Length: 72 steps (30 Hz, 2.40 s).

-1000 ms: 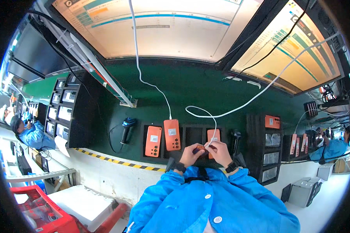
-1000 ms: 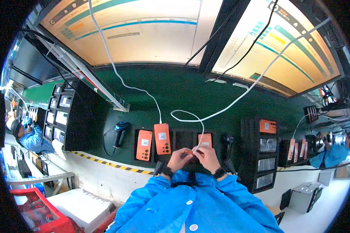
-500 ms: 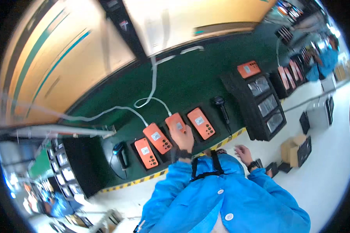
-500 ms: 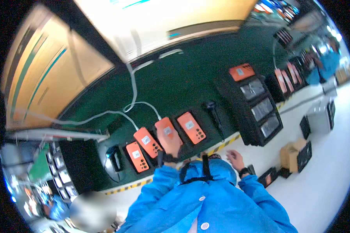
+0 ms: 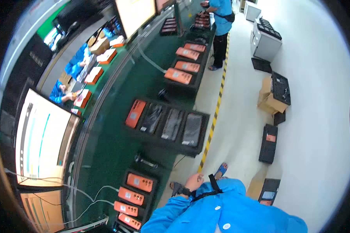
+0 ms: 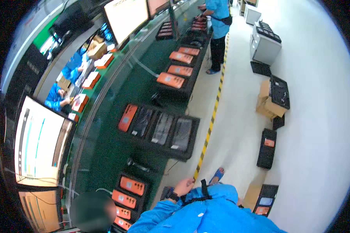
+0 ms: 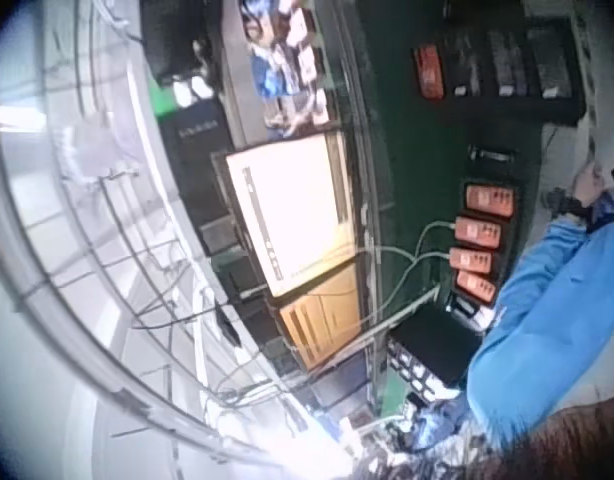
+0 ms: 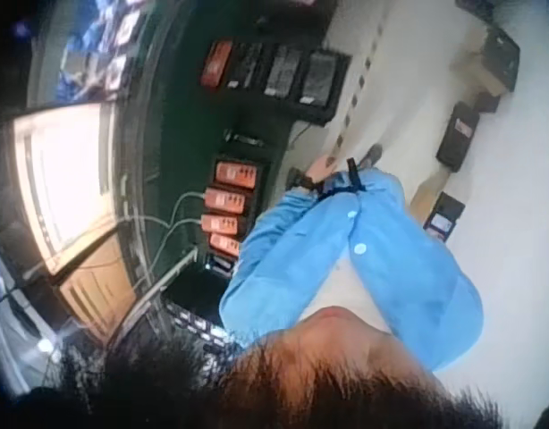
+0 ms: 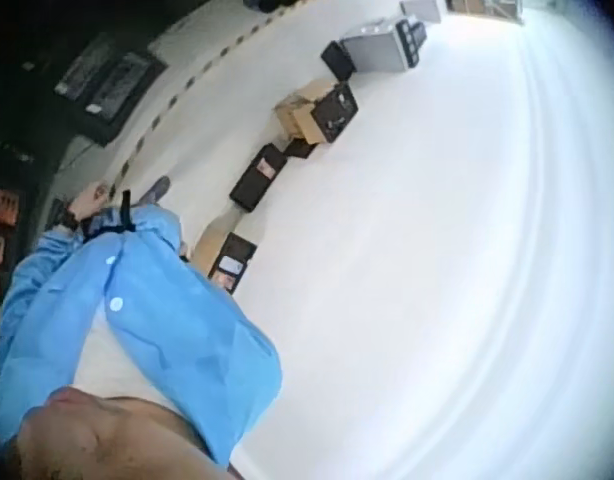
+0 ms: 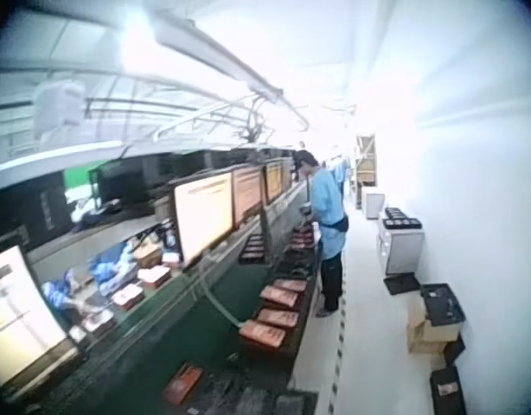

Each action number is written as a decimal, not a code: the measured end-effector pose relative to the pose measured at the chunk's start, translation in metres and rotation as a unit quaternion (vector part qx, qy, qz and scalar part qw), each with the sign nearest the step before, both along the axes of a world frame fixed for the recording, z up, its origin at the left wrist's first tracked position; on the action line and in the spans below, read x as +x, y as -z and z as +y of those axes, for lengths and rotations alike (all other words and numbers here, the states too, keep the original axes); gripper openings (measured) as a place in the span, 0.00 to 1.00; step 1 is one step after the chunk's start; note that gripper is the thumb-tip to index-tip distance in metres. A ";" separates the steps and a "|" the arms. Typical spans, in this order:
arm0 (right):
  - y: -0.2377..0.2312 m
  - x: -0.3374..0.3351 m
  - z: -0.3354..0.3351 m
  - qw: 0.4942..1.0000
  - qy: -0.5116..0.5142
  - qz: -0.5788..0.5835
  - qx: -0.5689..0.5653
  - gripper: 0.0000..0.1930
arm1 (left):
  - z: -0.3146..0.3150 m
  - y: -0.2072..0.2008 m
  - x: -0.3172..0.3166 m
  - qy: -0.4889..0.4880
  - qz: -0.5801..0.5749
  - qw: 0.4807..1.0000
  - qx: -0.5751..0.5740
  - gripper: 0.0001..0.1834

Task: The recorder uses a handheld scanner to scan barcodes on a series of smartphones and checks the results on a computer monitor at a factory workstation.

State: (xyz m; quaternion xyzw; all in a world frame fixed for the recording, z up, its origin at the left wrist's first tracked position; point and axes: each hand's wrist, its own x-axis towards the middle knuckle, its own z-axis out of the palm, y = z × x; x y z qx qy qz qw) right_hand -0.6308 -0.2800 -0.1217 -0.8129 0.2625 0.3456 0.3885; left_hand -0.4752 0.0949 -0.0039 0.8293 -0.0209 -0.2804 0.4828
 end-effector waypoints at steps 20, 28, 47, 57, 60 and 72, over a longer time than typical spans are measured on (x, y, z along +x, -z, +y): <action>-0.007 0.409 -0.197 0.962 0.203 -0.031 0.182 0.16 | -0.230 -0.071 0.382 0.045 -0.171 0.983 -0.048 0.18; -0.038 0.645 -0.223 0.966 0.182 -0.002 0.184 0.16 | -0.203 -0.121 0.559 -0.077 -0.195 0.977 0.034 0.17; -0.036 1.101 -0.202 0.983 -0.129 0.047 0.124 0.14 | -0.213 -0.137 0.716 -0.452 -0.086 0.888 -0.001 0.18; -0.115 1.172 -0.008 0.916 -0.167 -0.203 0.305 0.12 | -0.194 -0.145 0.735 -0.514 -0.083 0.853 -0.021 0.19; -0.176 1.157 0.077 0.811 -0.205 -0.371 0.404 0.21 | -0.174 -0.143 0.731 -0.514 -0.103 0.851 -0.031 0.19; -0.208 1.057 0.224 0.801 -0.405 -0.301 0.321 0.21 | -0.042 -0.114 0.657 -0.548 -0.182 0.811 0.088 0.17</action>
